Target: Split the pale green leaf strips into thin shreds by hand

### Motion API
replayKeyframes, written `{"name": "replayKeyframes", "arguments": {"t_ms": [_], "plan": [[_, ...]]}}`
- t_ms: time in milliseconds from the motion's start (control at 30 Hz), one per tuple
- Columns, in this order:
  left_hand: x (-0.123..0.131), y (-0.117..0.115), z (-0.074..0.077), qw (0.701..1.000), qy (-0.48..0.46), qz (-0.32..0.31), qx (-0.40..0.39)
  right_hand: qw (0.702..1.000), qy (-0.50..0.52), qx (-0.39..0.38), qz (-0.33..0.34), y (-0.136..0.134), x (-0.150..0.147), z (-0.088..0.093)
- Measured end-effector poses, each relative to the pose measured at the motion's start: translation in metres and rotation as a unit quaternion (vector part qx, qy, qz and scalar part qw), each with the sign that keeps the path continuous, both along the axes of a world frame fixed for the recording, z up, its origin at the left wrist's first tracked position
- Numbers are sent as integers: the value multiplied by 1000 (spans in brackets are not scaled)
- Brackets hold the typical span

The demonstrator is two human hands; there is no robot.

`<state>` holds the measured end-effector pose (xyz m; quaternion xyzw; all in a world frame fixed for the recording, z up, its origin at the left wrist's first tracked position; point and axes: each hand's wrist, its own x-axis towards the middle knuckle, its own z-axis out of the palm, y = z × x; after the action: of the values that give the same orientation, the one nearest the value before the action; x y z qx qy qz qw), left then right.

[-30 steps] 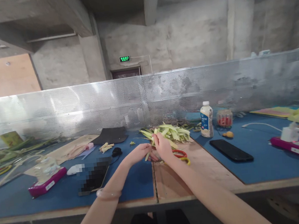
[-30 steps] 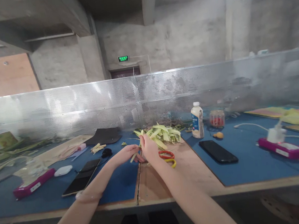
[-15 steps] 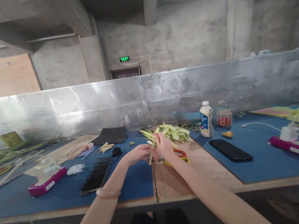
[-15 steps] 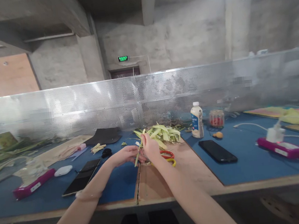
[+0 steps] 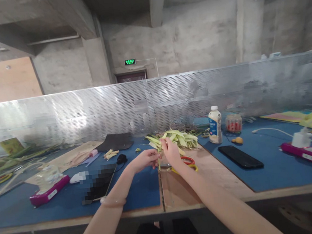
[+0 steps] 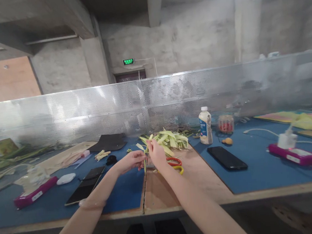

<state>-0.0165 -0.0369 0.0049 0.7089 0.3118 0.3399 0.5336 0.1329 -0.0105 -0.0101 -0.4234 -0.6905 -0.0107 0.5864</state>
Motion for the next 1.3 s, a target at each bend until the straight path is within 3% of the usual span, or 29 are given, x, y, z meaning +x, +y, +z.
{"name": "replayKeyframes", "arguments": {"t_ms": [233, 600, 833, 933, 1067, 1300], "plan": [[4, -3, 2, 1000, 20, 18, -6, 996, 47, -31, 63, 0, -2, 0], [4, 7, -5, 998, 36, 36, 22, 990, 47, -85, 99, 6, -5, -4], [-2, 13, -6, 991, 48, 107, 57, 955, 54, -172, 234, 14, -6, -12], [-3, 15, -6, 990, 48, 121, 61, 948, 33, -183, 259, 17, -5, -16], [-4, 17, -6, 991, 27, 125, 49, 951, 3, -188, 247, 18, -4, -16], [-11, 12, -4, 996, 4, 81, -31, 972, -57, -118, 197, 22, -3, -15]]}}
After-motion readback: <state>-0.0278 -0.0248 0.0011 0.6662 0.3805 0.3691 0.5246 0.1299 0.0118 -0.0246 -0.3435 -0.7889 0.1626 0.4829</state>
